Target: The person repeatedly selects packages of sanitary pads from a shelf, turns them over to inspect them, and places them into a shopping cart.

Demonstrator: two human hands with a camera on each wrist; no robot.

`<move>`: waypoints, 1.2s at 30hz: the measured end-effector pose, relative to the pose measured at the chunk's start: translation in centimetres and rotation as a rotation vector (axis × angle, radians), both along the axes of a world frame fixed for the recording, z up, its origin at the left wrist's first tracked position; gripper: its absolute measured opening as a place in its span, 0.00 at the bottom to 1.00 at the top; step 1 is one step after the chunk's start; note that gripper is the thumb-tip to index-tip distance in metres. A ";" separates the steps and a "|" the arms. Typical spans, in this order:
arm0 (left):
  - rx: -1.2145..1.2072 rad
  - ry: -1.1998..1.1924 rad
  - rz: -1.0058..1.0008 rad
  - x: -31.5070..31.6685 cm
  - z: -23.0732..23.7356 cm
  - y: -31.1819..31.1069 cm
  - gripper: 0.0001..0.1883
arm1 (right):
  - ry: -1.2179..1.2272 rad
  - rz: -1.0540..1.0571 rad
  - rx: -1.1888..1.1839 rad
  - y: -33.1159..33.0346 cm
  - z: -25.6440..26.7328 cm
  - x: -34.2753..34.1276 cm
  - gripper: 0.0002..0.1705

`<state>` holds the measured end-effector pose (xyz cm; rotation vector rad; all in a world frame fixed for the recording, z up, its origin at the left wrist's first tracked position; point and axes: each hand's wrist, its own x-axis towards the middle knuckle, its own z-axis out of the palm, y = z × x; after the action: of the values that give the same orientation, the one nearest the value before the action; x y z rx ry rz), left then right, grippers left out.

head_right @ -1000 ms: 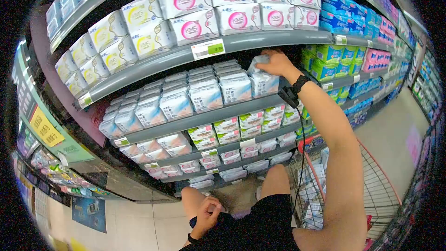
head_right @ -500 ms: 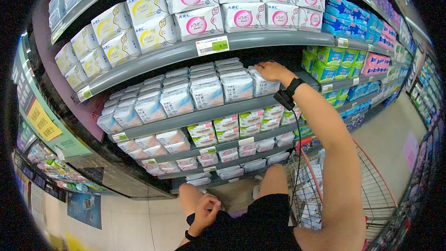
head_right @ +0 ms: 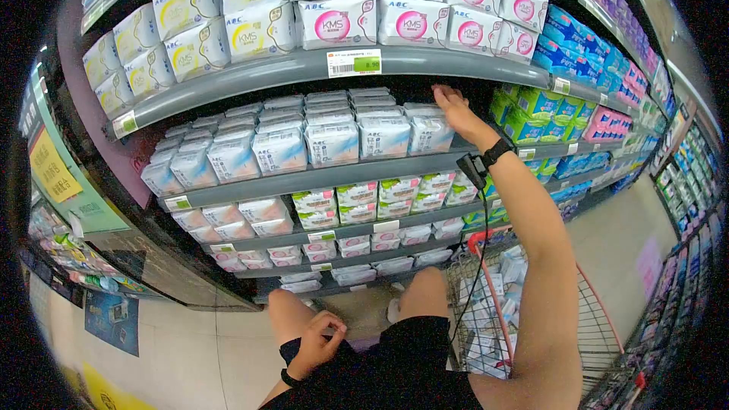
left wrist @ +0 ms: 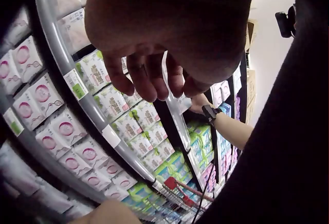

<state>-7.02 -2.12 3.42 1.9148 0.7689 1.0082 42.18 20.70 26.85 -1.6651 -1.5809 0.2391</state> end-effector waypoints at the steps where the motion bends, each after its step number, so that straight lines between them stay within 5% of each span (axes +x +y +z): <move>1: -0.005 -0.001 -0.009 0.1 0.2 0.1 0.05 | 0.101 0.054 0.023 0.0 0.0 0.2 0.32; 8: 0.080 0.015 -0.020 0.9 0.1 0.6 0.05 | 0.517 0.043 0.258 -3.8 -2.2 1.9 0.38; 13: -0.017 0.015 0.033 -0.3 -0.6 0.6 0.05 | 0.740 -0.116 0.272 -13.6 -7.8 4.5 0.40; 17: -0.132 0.059 0.003 -0.4 -1.2 1.0 0.05 | 1.118 -0.505 0.154 -22.4 -13.1 10.3 0.33; 20: -0.085 0.131 -0.072 0.5 -1.3 1.6 0.06 | 1.170 -0.507 0.120 -30.7 -27.3 22.4 0.29; 21: -0.049 0.145 -0.096 0.9 -1.4 1.9 0.06 | 0.902 -0.471 -0.029 -34.5 -34.7 28.0 0.33; 24: 0.032 0.118 -0.123 2.8 -1.1 2.5 0.07 | 1.016 -0.809 -0.295 -44.1 -39.2 18.3 0.33; 27: -0.007 0.228 -0.185 4.4 -0.4 2.8 0.08 | 1.056 -0.931 -0.454 -49.4 -41.2 11.7 0.32; 36: 0.126 0.157 -0.263 5.7 -2.5 0.9 0.07 | 0.973 -0.805 -0.651 -44.6 -40.4 3.9 0.32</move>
<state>-1.29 -1.25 0.92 2.1576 0.5320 0.7663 46.05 -23.89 -13.58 -2.0267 -0.0546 1.0109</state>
